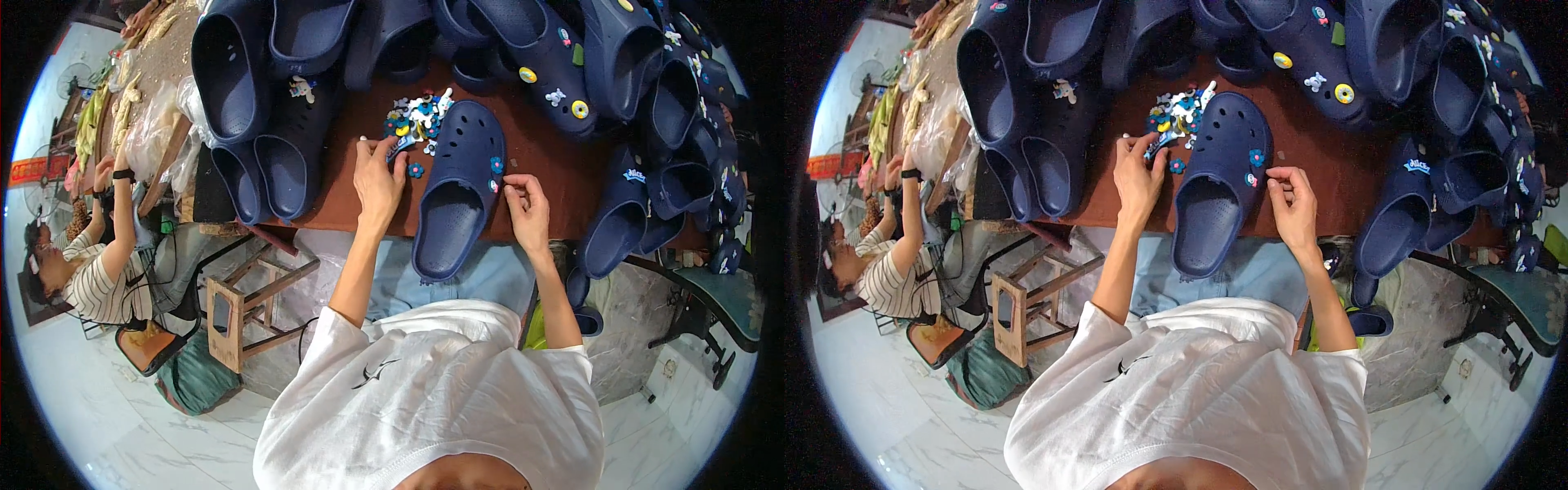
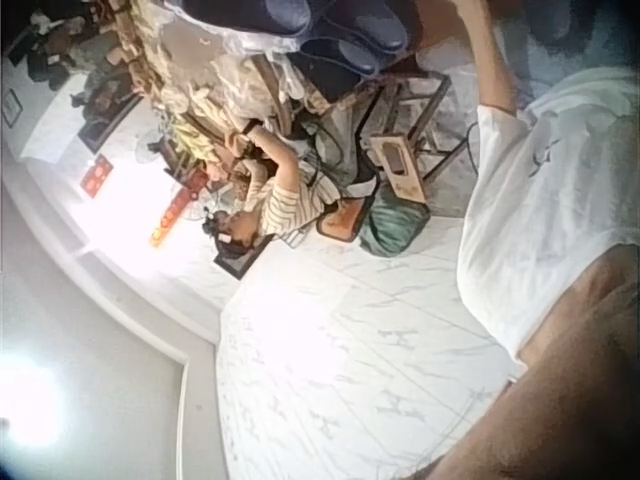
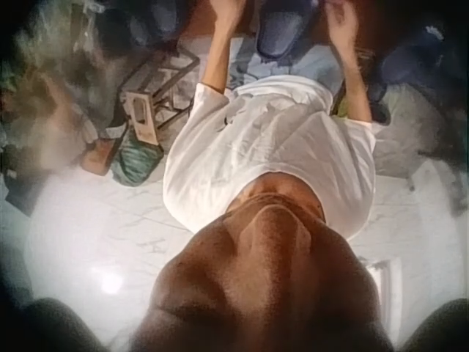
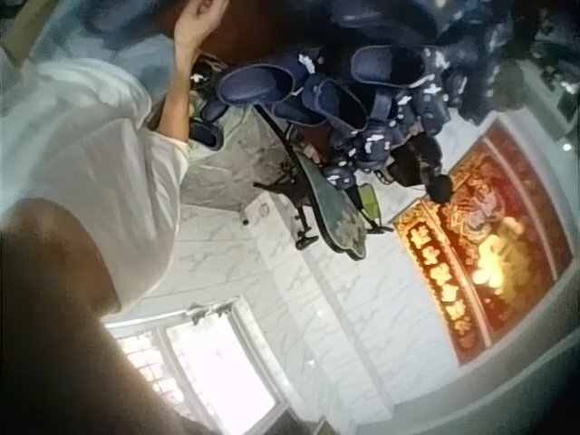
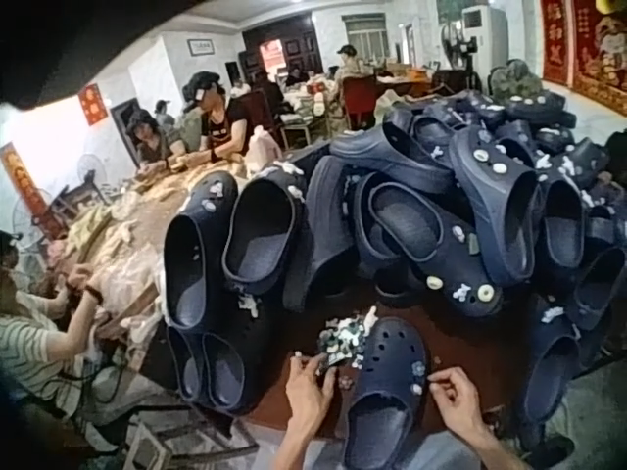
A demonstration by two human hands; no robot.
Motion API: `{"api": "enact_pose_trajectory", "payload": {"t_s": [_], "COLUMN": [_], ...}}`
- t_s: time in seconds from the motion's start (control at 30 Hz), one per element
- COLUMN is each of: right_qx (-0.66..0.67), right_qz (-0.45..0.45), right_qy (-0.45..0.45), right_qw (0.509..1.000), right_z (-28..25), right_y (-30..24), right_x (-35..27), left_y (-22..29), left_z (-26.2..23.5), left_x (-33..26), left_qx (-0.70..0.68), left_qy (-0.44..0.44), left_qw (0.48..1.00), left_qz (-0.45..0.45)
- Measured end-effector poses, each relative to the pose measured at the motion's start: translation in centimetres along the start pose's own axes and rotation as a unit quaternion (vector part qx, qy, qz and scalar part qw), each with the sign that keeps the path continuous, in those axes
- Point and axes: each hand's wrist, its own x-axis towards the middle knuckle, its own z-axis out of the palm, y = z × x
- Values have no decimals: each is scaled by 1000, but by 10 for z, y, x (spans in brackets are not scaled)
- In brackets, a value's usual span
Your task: Insert decorative charms into the holes of plastic clogs.
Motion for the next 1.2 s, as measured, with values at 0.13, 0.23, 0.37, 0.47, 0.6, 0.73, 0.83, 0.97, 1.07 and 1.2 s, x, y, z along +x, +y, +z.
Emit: {"api": "enact_pose_trajectory", "payload": {"t_s": [0.13,0.23,0.37,0.47,0.6,0.73,0.83,0.97,1.07,1.2], "right_qx": [-11,-39,10,90,174,165,154,157,131,62], "right_qz": [-1,-21,4,-43,-48,-13,-14,15,34,5], "right_qy": [7,23,29,24,-45,-84,-67,-27,-10,-19], "right_qw": [1000,999,1000,995,983,983,986,987,991,998], "right_z": [2,1,0,4,12,11,9,5,10,15], "right_y": [-2,-6,-13,-44,-88,-86,-78,-51,-40,-32], "right_x": [-1,-2,2,9,23,37,46,69,86,100], "left_y": [-4,6,32,72,103,116,115,110,103,94], "left_z": [1,-7,-23,-36,-26,-18,-16,-19,-12,12], "left_x": [0,0,4,6,15,15,9,-28,-63,-93], "left_qx": [21,-16,-98,-144,-137,-133,-137,-229,-347,-465], "left_qy": [-19,-32,12,-7,-55,-95,-43,-17,-29,-119], "left_qw": [1000,999,995,985,952,952,957,962,936,872], "left_qz": [7,-25,26,92,267,257,252,149,61,-91]}}
